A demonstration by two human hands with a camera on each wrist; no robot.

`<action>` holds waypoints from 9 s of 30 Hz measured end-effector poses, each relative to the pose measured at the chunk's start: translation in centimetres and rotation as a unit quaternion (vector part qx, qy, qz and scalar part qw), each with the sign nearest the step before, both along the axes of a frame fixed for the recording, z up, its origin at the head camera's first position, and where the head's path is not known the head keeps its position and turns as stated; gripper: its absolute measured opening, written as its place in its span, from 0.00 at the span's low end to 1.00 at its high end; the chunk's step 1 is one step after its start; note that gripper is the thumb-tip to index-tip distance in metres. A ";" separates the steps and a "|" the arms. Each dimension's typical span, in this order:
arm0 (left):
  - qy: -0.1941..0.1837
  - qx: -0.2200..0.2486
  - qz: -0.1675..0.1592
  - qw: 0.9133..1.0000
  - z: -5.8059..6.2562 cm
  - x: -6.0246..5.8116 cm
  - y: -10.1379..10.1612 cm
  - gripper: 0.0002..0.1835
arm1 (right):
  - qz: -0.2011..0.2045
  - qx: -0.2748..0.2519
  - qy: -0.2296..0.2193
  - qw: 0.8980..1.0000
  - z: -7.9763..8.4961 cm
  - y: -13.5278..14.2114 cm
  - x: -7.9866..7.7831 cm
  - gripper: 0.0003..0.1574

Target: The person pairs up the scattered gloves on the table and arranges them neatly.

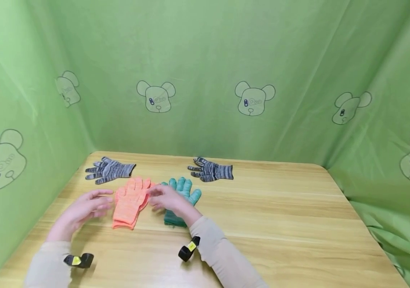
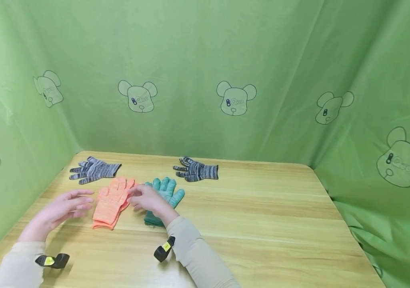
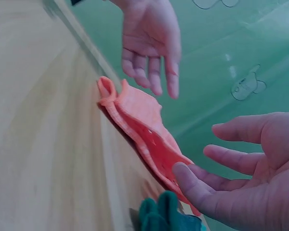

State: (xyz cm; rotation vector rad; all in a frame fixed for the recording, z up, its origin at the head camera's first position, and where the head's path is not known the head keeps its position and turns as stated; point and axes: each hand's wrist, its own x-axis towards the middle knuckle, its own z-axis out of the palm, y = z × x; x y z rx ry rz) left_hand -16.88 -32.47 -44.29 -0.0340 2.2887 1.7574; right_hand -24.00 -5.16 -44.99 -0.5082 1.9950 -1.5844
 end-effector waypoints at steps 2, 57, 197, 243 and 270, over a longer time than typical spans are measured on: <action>-0.004 0.004 0.001 1.000 0.0 -0.5 -0.1 0.34 | 0.005 -0.001 0.002 1.000 -0.2 -0.3 0.2 0.22; -0.066 0.028 -0.027 0.997 -1.9 -1.9 -1.0 0.23 | 0.029 0.036 0.016 0.999 -1.4 -1.6 1.0 0.24; -0.102 -0.077 0.023 0.992 -1.6 -8.2 -0.4 0.05 | 0.106 0.084 0.078 0.988 -1.5 -2.5 1.9 0.22; -0.065 -0.014 0.048 0.997 -2.1 -8.0 -0.6 0.04 | 0.108 0.111 0.092 0.984 -1.2 -2.3 2.2 0.20; -0.055 -0.139 0.056 0.987 -0.9 -9.6 1.4 0.24 | 0.159 0.148 0.180 0.959 -0.6 -2.5 3.0 0.22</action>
